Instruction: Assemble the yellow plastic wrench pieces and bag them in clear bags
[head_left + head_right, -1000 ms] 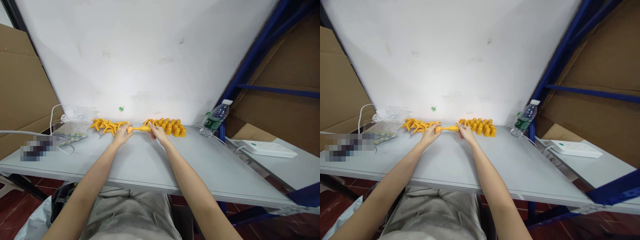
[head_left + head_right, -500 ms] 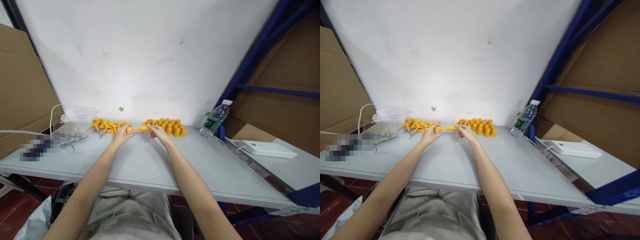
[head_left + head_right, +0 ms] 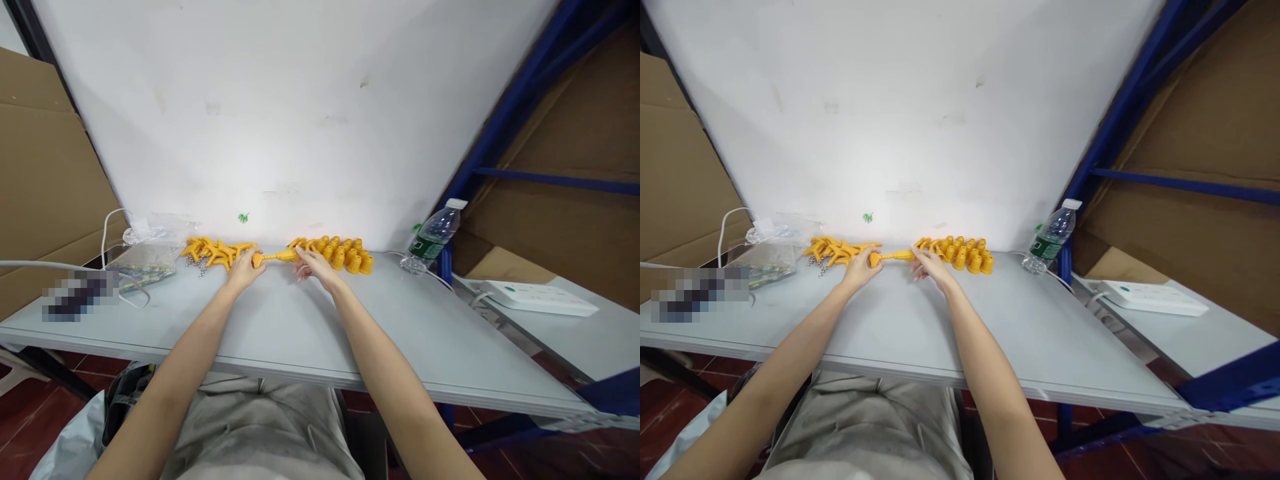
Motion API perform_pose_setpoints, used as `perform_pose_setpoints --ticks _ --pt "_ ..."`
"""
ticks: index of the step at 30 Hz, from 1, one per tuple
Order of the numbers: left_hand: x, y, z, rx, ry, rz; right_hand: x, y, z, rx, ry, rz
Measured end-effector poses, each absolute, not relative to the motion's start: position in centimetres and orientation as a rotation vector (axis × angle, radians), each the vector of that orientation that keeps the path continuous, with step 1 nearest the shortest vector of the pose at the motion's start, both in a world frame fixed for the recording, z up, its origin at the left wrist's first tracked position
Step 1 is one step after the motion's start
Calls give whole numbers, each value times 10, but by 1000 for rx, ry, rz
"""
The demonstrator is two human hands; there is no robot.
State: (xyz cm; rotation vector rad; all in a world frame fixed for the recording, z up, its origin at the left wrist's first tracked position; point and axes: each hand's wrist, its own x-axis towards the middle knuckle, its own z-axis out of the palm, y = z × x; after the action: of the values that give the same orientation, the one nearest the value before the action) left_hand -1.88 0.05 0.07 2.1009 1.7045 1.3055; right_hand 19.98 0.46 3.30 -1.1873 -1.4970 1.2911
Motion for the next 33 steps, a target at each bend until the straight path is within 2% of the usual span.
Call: perform_pose_setpoints --ticks 11,20,33 --pt "-20 1 0 2133 1715 1315 204 9 25 -951 -1591 1207" --pt "-18 -1 2 2135 1704 1317 194 -2 32 -993 -1540 1088" --pt "-16 -4 4 2189 1730 1312 185 1 29 -1052 -1292 1281"
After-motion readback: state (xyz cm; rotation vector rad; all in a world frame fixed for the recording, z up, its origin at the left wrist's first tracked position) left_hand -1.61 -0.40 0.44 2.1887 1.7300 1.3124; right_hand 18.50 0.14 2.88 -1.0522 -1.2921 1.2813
